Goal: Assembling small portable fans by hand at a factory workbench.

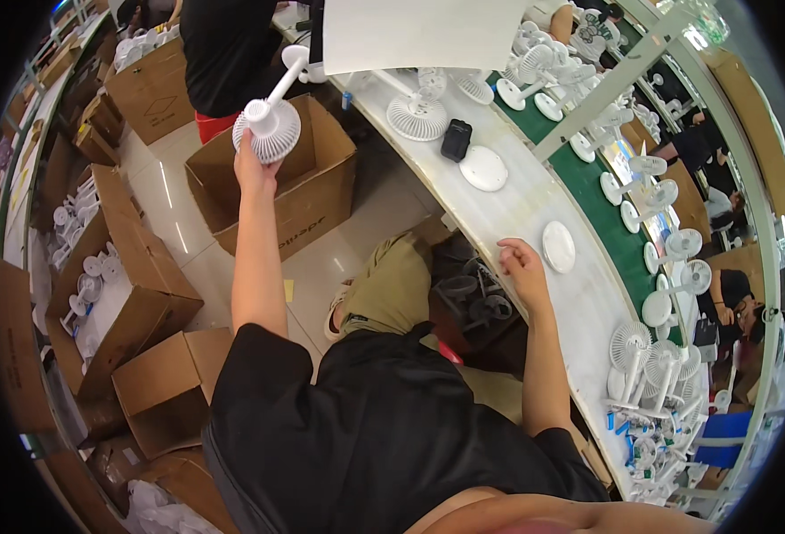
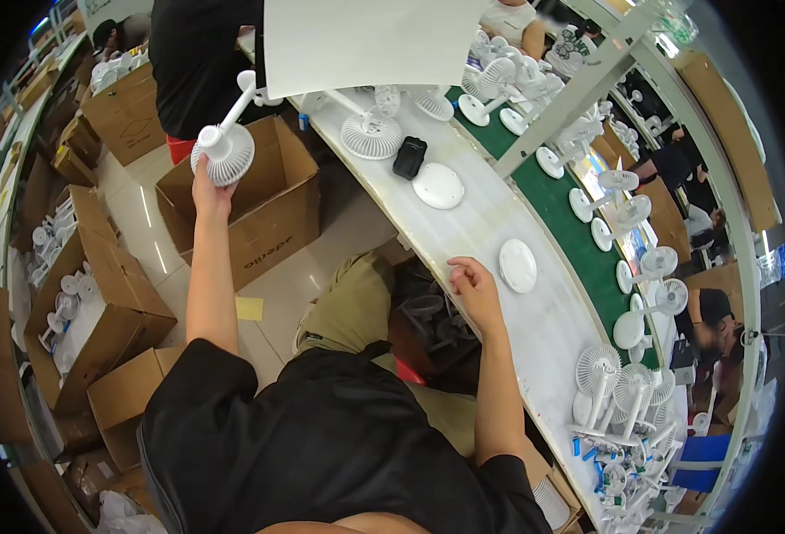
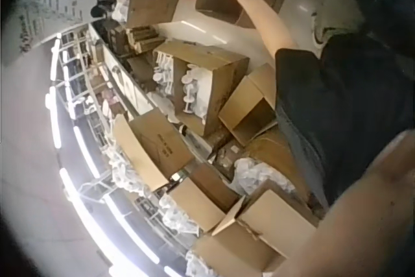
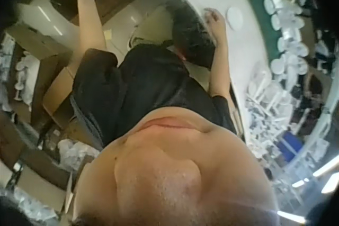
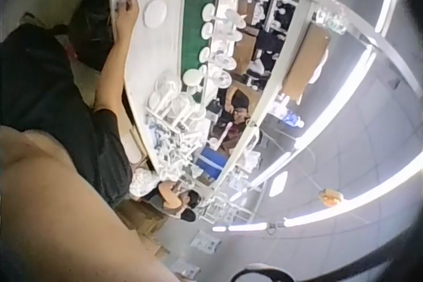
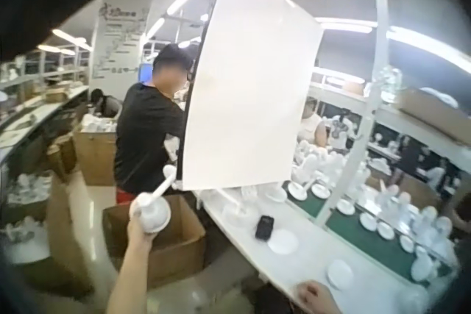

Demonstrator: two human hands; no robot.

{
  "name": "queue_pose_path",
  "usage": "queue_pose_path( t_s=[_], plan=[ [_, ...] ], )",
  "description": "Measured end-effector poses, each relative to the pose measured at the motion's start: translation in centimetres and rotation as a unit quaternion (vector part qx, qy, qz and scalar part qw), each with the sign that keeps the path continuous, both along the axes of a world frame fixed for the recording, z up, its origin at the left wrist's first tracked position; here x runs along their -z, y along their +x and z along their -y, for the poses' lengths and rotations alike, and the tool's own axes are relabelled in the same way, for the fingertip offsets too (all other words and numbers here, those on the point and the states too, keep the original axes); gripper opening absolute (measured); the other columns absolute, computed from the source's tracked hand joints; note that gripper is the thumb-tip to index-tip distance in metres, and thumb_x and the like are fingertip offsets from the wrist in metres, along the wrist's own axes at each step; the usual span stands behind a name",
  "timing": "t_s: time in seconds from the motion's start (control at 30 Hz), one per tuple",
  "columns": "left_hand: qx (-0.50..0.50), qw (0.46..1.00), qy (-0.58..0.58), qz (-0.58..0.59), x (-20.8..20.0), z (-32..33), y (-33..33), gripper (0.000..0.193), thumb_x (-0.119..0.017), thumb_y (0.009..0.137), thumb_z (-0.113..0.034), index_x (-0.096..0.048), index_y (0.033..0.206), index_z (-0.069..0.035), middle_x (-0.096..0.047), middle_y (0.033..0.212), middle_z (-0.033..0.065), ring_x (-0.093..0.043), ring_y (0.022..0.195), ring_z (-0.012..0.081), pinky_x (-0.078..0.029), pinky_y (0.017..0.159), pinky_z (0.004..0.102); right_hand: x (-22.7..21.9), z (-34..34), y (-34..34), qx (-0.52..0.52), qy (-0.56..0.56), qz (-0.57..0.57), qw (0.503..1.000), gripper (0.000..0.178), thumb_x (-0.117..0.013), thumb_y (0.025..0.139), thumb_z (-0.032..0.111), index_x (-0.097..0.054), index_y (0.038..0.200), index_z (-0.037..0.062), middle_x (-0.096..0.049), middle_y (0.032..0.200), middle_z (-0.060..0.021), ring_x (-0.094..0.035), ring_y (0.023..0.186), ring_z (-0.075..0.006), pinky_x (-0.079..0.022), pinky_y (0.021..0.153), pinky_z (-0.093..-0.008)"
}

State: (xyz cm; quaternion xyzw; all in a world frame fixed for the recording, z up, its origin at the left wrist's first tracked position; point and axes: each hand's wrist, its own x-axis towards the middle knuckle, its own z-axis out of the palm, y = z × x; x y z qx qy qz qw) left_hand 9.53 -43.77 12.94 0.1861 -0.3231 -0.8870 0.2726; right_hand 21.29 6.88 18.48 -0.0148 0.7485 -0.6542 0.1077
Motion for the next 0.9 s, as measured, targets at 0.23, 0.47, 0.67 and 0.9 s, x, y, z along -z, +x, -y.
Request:
queue_pose_path(
  t_s=[0.23,0.47,0.67,0.9],
  plan=[
    [-0.034,0.995,0.083,0.051,-1.8,-3.1,-10.1,0.056,-0.061,0.093,-0.035,-0.046,0.133,0.002,-0.060,0.119,0.0221,-0.067,0.096,0.0317,-0.060,0.078,0.0433,0.3,-0.1,-0.8,0.077,-0.032,-0.015,0.996,0.021,-0.048,0.094,0.006,-0.062,0.110,0.0030,-0.047,0.072,0.0011,-0.039,0.064,-0.0073,-0.032,0.058,-0.0181],
    [-0.035,0.990,0.094,0.103,-2.2,-5.4,-12.2,0.059,-0.063,0.091,-0.037,-0.046,0.133,0.001,-0.061,0.118,0.0210,-0.067,0.096,0.0323,-0.060,0.079,0.0439,1.0,-1.6,-1.0,0.074,-0.034,-0.026,0.996,0.022,-0.048,0.094,0.005,-0.062,0.110,0.0027,-0.046,0.071,0.0019,-0.038,0.064,-0.0071,-0.031,0.058,-0.0178],
    [-0.025,0.992,0.067,0.105,-1.4,-5.4,-8.8,0.060,-0.062,0.091,-0.038,-0.046,0.133,0.001,-0.061,0.117,0.0204,-0.067,0.096,0.0319,-0.060,0.079,0.0432,0.5,-3.3,-0.7,0.072,-0.028,-0.032,0.996,0.022,-0.048,0.093,0.004,-0.062,0.109,0.0028,-0.047,0.071,0.0014,-0.039,0.063,-0.0073,-0.032,0.058,-0.0178],
    [-0.035,0.989,0.101,0.104,-1.6,-8.8,-4.2,0.058,-0.061,0.092,-0.037,-0.046,0.133,0.001,-0.062,0.117,0.0204,-0.067,0.096,0.0316,-0.060,0.080,0.0419,-0.7,-5.7,0.3,0.072,-0.003,-0.035,0.997,0.022,-0.048,0.091,0.002,-0.062,0.108,0.0027,-0.049,0.071,0.0005,-0.041,0.063,-0.0079,-0.034,0.060,-0.0178]
  ],
)
